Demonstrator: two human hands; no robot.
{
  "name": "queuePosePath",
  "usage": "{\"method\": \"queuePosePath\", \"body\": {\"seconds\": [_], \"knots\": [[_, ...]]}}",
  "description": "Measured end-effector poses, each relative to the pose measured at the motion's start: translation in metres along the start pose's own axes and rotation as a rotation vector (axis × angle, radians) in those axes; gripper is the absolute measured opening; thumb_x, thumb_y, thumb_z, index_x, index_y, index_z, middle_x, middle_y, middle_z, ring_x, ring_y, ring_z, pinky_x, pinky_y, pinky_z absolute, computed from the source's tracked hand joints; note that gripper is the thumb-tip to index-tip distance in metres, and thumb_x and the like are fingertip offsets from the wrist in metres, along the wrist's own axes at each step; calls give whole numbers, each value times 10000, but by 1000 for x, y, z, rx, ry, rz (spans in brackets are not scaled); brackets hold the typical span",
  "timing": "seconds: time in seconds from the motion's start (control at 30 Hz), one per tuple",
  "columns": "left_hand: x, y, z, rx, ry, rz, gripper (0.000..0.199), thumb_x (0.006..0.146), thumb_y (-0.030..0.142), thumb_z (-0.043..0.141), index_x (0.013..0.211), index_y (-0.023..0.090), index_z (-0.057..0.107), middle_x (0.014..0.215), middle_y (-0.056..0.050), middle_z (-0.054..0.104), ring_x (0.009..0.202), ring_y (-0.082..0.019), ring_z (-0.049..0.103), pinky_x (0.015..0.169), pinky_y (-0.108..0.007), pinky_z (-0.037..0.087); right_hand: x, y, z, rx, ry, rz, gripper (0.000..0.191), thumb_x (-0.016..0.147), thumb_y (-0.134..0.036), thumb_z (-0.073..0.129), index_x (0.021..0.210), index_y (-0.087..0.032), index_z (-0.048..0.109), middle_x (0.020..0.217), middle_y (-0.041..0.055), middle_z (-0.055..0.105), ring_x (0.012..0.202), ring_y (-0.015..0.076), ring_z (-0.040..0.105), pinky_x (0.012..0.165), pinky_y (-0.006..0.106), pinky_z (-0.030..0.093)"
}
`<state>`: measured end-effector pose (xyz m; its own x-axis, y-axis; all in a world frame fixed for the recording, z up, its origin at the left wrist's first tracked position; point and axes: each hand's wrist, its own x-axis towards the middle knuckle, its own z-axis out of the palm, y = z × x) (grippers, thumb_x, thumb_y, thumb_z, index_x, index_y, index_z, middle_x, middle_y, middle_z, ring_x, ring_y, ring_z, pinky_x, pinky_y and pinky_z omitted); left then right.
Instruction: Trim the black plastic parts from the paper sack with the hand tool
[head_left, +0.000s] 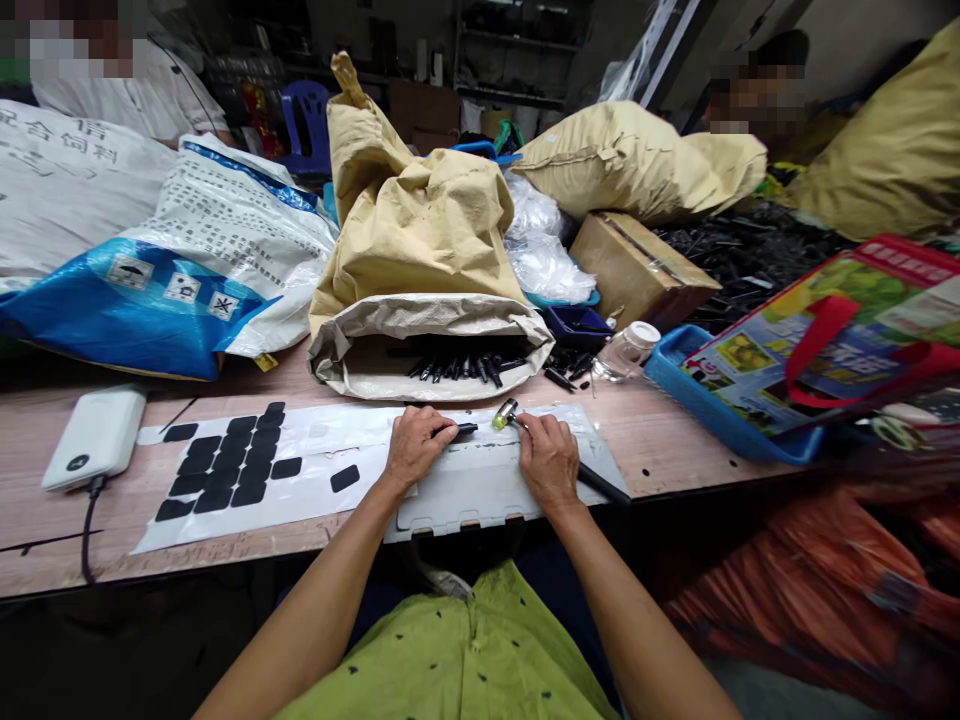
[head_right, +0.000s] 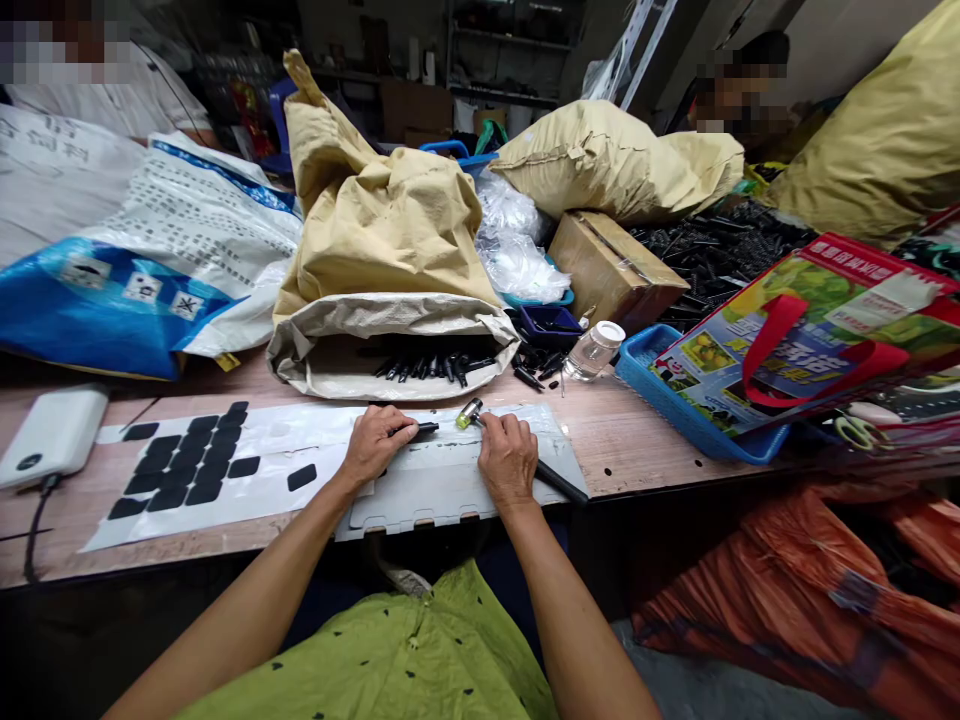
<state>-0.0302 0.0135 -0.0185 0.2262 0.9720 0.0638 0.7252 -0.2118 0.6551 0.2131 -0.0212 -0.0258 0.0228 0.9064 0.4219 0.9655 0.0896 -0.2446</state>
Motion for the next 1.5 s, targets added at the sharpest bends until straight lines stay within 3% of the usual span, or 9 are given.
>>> {"method": "queuePosePath", "body": {"seconds": [0.4,0.57,0.7,0.83,0.97,1.13,1.23,1.37,1.5], "knots": [[-13,20,-8,-8,13,52,317,999,427,497,964,264,766,985,-49,701,1040,-260,542,956,-415,385,1,-1,1,-62,-26,1,251,974,-231,536,1193,-245,660,1016,67,620,954,232,471,786,335,293],[-74,65,-14,-265,-379,195,342,1022,455,445,1094,287,733,1048,-39,742,969,-219,636,882,-322,455,1,-2,1,-70,-26,4,247,971,-228,545,1191,-240,657,1016,70,619,955,233,473,787,335,291],[-118,66,15,-123,-660,40,248,956,423,540,1001,306,753,978,-26,774,942,-244,697,810,-318,476,1,-3,0,-70,-25,4,253,966,-215,545,1194,-241,651,1016,68,616,957,233,468,788,333,294],[-134,39,53,42,-591,-202,278,952,383,505,1084,282,728,1124,-75,764,1104,-292,694,884,-377,504,1,-3,-1,-63,-11,-2,249,962,-203,542,1181,-233,655,1005,68,616,950,231,470,783,332,295],[-136,42,58,101,-616,-188,340,916,397,550,1178,250,710,1189,-129,743,1142,-329,682,912,-418,508,1,-3,0,-67,3,-7,243,967,-206,544,1179,-236,659,1001,65,622,940,230,473,775,334,291],[-86,74,18,-203,-662,-53,308,915,443,540,924,236,767,805,-37,754,741,-224,684,651,-303,473,1,-2,2,-81,2,-11,246,965,-210,559,1189,-230,659,1004,67,626,939,230,479,776,333,291],[-19,66,-12,-166,-272,-150,351,963,416,479,962,210,762,840,-59,739,791,-225,666,702,-320,489,1,-1,2,-87,-1,-9,244,965,-209,559,1185,-233,661,1001,63,631,931,230,481,772,336,290],[65,26,-42,205,309,-306,356,961,305,500,1238,201,697,1210,-164,680,1186,-334,588,984,-455,467,2,-1,1,-81,-9,-6,236,971,-213,553,1178,-234,665,998,61,634,930,229,484,775,338,293],[109,-4,-58,327,214,-513,291,866,252,622,1101,136,749,1146,-227,700,1211,-396,597,989,-503,467,2,-2,-1,-70,-24,-2,237,970,-214,557,1182,-237,660,1000,58,629,939,230,483,784,337,294]]}}
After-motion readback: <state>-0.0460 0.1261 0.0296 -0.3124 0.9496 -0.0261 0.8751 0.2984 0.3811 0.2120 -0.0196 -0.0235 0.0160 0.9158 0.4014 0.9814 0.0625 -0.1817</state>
